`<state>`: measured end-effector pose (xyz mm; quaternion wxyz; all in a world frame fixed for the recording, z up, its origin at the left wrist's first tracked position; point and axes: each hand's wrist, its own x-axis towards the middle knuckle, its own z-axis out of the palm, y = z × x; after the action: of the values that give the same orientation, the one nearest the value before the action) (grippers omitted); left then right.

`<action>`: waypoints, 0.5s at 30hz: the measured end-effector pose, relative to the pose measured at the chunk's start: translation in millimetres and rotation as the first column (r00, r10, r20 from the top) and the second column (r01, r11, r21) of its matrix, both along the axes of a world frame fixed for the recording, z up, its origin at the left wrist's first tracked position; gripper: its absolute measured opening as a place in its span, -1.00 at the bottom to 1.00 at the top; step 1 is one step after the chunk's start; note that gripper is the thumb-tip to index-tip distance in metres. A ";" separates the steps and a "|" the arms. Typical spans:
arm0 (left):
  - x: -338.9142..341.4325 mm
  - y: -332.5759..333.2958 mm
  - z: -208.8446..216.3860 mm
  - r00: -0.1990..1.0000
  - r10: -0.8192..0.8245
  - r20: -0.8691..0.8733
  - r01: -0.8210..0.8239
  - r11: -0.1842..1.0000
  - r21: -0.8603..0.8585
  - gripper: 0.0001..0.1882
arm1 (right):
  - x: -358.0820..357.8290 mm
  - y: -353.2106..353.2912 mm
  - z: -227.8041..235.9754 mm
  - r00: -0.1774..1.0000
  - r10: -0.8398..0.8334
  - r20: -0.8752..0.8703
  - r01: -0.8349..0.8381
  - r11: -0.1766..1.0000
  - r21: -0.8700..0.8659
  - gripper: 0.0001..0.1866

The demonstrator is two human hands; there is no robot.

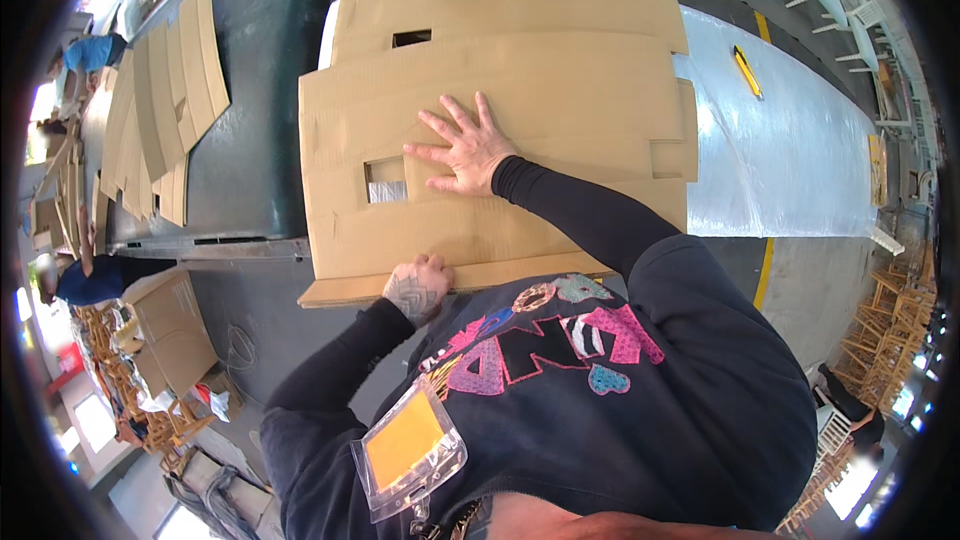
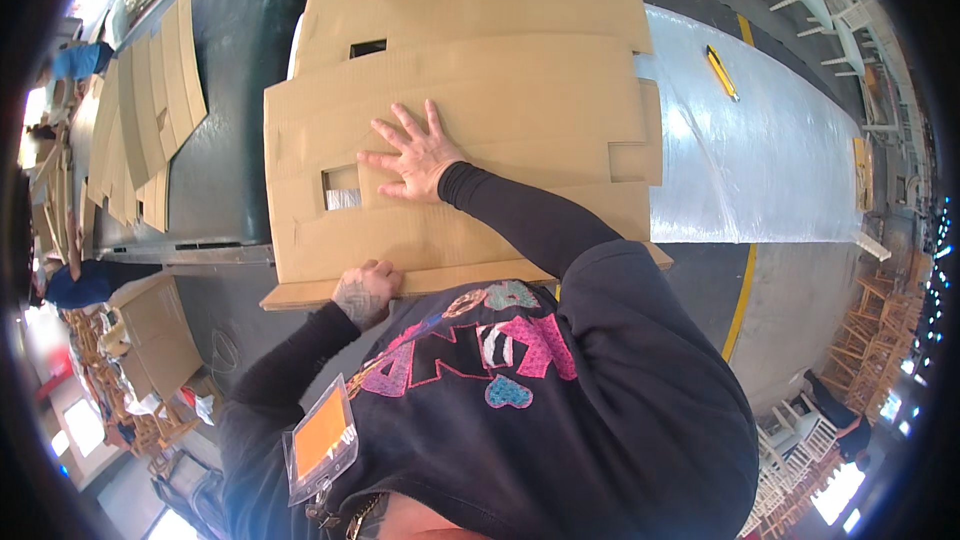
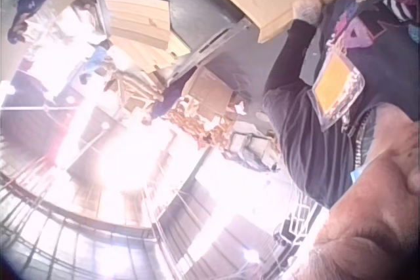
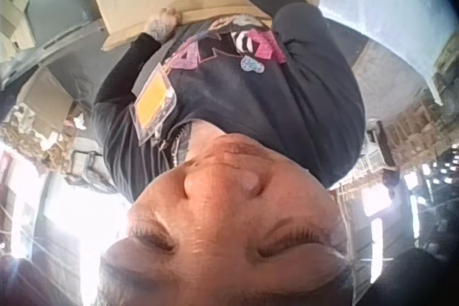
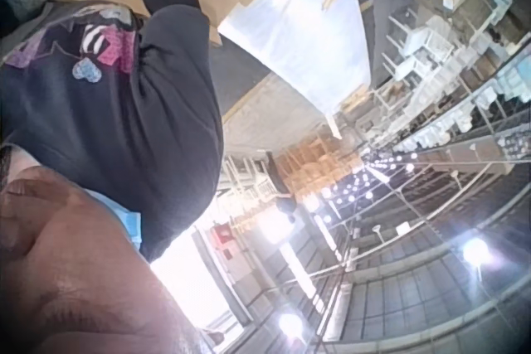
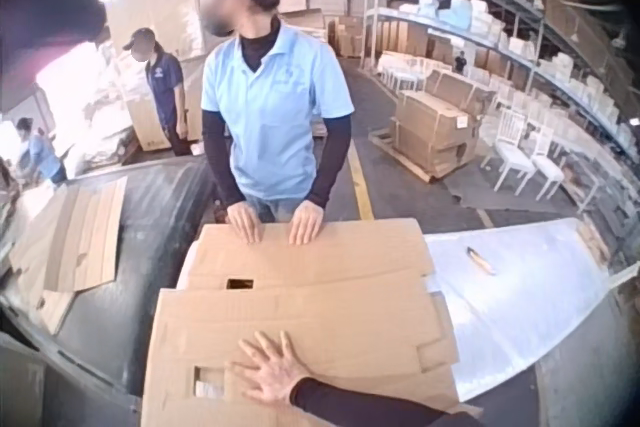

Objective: The person folds flat cardboard pieces along pre-cut creases on a workbench. They repeatedly pick up a piece, fold it, and place it on a growing stack. Other workers are visible in the background performing similar tasks.

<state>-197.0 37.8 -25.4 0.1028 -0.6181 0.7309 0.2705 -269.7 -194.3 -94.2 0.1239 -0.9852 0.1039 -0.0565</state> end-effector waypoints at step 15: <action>-2.7 -17.6 73.8 0.993 -0.030 -0.114 0.016 0.993 -0.119 -0.84 | 4.7 -28.3 9.5 0.997 0.017 -0.079 -0.003 0.985 0.172 -0.29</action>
<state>-199.7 20.2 48.4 0.0267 -0.5979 0.7574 0.2609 -265.0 -222.7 -84.7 0.2043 -0.9729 0.1082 -0.0071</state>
